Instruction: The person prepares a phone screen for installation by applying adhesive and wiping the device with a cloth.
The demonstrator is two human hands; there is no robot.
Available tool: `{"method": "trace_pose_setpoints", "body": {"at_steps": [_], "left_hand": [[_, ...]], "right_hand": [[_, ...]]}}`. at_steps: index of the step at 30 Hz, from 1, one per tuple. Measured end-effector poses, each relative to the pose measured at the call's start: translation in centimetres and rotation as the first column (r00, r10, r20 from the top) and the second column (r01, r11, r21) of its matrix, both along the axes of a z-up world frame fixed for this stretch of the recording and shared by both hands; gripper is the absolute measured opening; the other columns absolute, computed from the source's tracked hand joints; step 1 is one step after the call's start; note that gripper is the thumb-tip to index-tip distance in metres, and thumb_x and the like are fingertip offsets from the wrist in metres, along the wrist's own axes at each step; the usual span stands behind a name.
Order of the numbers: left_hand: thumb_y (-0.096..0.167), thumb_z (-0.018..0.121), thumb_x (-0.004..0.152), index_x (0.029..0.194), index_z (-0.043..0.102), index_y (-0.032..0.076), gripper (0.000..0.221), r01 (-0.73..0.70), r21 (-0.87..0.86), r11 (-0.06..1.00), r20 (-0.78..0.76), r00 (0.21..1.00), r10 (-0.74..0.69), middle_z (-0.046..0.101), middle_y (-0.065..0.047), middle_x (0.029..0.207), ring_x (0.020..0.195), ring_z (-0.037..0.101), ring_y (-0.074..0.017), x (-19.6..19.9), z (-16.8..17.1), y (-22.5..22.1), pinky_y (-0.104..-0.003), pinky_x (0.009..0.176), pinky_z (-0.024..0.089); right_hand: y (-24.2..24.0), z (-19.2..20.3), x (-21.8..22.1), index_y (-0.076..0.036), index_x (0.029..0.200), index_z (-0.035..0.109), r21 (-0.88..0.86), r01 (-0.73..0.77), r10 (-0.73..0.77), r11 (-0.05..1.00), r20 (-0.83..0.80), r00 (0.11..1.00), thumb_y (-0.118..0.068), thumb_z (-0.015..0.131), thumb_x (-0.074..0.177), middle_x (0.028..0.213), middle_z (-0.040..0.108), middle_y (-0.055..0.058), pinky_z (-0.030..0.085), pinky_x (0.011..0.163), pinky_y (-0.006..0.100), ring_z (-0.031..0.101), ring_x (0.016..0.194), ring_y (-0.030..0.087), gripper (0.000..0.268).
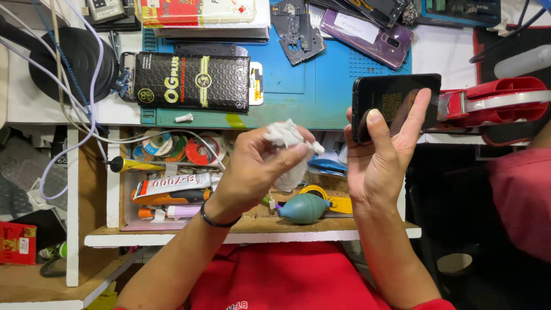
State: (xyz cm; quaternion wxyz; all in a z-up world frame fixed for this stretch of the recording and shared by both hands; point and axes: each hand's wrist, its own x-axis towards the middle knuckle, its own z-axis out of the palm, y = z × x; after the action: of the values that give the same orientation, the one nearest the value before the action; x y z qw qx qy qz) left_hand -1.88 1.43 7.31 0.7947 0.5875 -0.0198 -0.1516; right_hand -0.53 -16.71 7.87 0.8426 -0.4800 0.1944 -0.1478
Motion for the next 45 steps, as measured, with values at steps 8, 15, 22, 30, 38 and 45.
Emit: {"method": "trace_pose_setpoints", "body": {"at_steps": [8,15,22,30,38,45], "left_hand": [[-0.003,0.070,0.090,0.095,0.071,0.008,0.013,-0.080,0.166,0.983,0.622,0.782,-0.042,0.074,-0.004,0.095,0.087,0.071,-0.0168,-0.5,1.4,-2.3,-0.029,0.080,0.056],[0.015,0.063,0.103,0.101,0.071,0.007,0.011,0.033,0.053,0.998,0.596,0.801,-0.058,0.073,-0.004,0.097,0.089,0.068,-0.0174,-0.3,0.4,-3.2,-0.030,0.082,0.055],[-0.002,0.071,0.096,0.098,0.069,0.006,0.008,-0.246,0.023,0.969,0.658,0.734,0.171,0.071,-0.007,0.092,0.082,0.066,-0.0202,-0.3,-0.3,-4.3,-0.032,0.079,0.054],[-0.005,0.070,0.092,0.093,0.069,0.006,0.011,-0.225,0.014,0.974,0.580,0.795,0.175,0.071,-0.005,0.090,0.081,0.065,-0.0173,-0.7,0.2,-3.8,-0.030,0.077,0.053],[0.000,0.077,0.091,0.092,0.071,0.009,0.011,-0.330,0.031,0.944,0.547,0.796,0.260,0.071,-0.001,0.089,0.078,0.060,-0.0091,0.7,-0.8,-2.8,-0.024,0.070,0.047],[0.013,0.084,0.085,0.085,0.071,0.009,0.014,-0.370,0.008,0.929,0.544,0.781,0.306,0.071,-0.004,0.085,0.076,0.062,-0.0110,0.8,-0.6,-1.5,-0.025,0.067,0.050]], "right_hand": [[1.0,0.3,-0.3,-0.030,0.165,0.017,-0.090,0.033,-0.036,0.995,-0.024,0.999,-0.017,0.078,0.084,0.172,0.019,-0.014,0.059,0.069,0.028,0.075,0.091,0.026,0.102],[1.5,0.5,-1.3,-0.030,0.164,0.014,-0.186,-0.007,0.015,0.982,0.039,0.999,-0.020,0.077,0.089,0.177,0.016,0.001,0.059,0.076,0.031,0.071,0.092,0.022,0.099],[1.8,0.3,-1.6,-0.026,0.167,0.011,-0.101,-0.001,0.014,0.995,0.130,0.991,-0.016,0.078,0.088,0.177,0.006,-0.008,0.058,0.077,0.035,0.066,0.087,0.023,0.104],[2.1,0.3,-2.0,-0.023,0.167,0.012,-0.095,-0.013,0.027,0.995,0.145,0.989,-0.019,0.081,0.084,0.176,0.012,-0.007,0.062,0.093,0.037,0.061,0.113,0.016,0.109],[2.7,0.2,-3.4,-0.027,0.169,0.009,0.033,-0.078,0.072,0.996,0.139,0.988,-0.004,0.076,0.088,0.172,0.013,-0.018,0.057,0.075,0.029,0.056,0.077,0.008,0.108],[2.9,1.3,-3.6,-0.027,0.168,0.008,0.028,-0.114,0.110,0.993,0.130,0.985,-0.011,0.078,0.087,0.174,0.010,-0.016,0.063,0.069,0.028,0.058,0.071,0.008,0.109]]}}
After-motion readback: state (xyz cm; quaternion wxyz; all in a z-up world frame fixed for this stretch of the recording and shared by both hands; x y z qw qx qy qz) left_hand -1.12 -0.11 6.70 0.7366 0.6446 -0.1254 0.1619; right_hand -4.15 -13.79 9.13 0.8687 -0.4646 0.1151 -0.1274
